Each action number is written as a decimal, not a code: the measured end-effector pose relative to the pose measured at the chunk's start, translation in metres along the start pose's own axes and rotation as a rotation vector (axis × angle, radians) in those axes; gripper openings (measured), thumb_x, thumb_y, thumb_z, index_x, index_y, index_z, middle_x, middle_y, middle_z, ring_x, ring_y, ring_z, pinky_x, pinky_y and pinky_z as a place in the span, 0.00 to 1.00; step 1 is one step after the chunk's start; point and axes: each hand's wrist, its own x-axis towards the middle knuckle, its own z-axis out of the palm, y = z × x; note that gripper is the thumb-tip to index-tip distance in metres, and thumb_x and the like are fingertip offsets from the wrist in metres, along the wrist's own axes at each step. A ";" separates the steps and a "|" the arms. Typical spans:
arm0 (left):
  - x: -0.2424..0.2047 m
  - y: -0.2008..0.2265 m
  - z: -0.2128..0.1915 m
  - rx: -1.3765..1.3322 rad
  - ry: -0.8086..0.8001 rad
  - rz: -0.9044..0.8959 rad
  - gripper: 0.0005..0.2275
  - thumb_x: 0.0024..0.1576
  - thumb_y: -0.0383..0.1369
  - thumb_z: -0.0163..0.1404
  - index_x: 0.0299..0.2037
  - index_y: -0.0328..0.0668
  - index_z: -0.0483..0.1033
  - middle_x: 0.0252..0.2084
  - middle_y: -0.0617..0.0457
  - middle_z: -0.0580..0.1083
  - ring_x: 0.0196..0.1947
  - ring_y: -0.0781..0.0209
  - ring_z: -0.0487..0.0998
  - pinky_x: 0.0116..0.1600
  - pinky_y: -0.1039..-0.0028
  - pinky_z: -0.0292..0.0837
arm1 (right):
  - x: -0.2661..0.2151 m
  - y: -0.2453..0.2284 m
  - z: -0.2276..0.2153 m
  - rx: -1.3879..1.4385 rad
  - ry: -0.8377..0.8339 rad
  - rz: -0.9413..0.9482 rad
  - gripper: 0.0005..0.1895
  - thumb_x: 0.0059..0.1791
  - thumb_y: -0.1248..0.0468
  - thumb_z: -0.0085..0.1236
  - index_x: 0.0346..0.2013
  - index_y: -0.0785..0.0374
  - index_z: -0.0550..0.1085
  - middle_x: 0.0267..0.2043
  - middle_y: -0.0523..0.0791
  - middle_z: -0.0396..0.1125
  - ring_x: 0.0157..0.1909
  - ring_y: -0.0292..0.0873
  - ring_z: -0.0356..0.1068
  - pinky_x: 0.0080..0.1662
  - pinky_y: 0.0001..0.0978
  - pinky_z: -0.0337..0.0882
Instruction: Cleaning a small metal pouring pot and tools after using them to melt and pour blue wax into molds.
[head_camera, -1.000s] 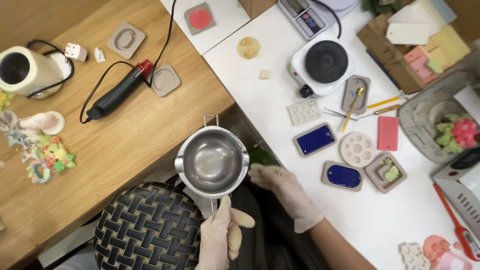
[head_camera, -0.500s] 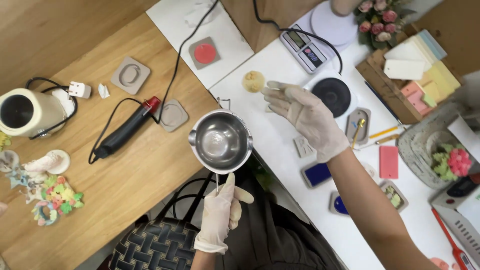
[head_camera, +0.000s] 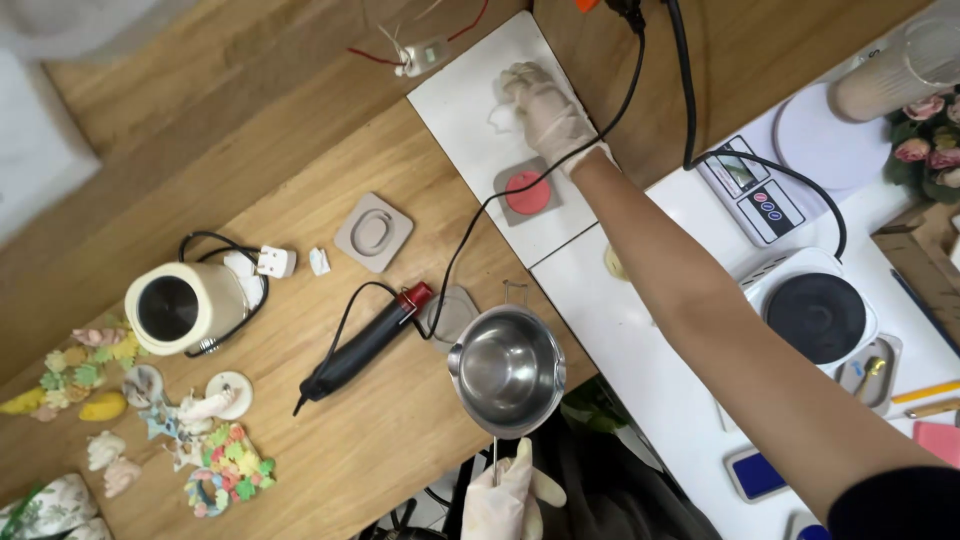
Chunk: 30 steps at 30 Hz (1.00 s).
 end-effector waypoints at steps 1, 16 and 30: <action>0.010 -0.010 -0.003 0.003 0.005 0.017 0.27 0.61 0.50 0.50 0.22 0.29 0.80 0.08 0.51 0.63 0.07 0.65 0.59 0.16 0.75 0.53 | 0.008 0.012 0.011 -0.246 -0.045 -0.192 0.21 0.39 0.81 0.54 0.44 0.66 0.75 0.52 0.55 0.70 0.55 0.54 0.68 0.58 0.39 0.68; -0.001 0.126 0.072 0.376 -0.421 0.151 0.27 0.64 0.48 0.44 0.25 0.29 0.79 0.08 0.50 0.66 0.05 0.63 0.62 0.12 0.72 0.55 | -0.299 -0.184 -0.221 0.684 0.858 0.944 0.11 0.44 0.81 0.60 0.38 0.68 0.73 0.45 0.50 0.73 0.45 0.42 0.72 0.49 0.31 0.73; 0.097 0.094 0.250 0.681 -0.752 0.223 0.23 0.63 0.46 0.51 0.25 0.31 0.78 0.13 0.54 0.67 0.09 0.67 0.64 0.16 0.75 0.57 | -0.467 -0.265 -0.350 0.794 1.491 0.580 0.14 0.48 0.85 0.53 0.43 0.67 0.72 0.48 0.49 0.71 0.53 0.44 0.73 0.63 0.39 0.74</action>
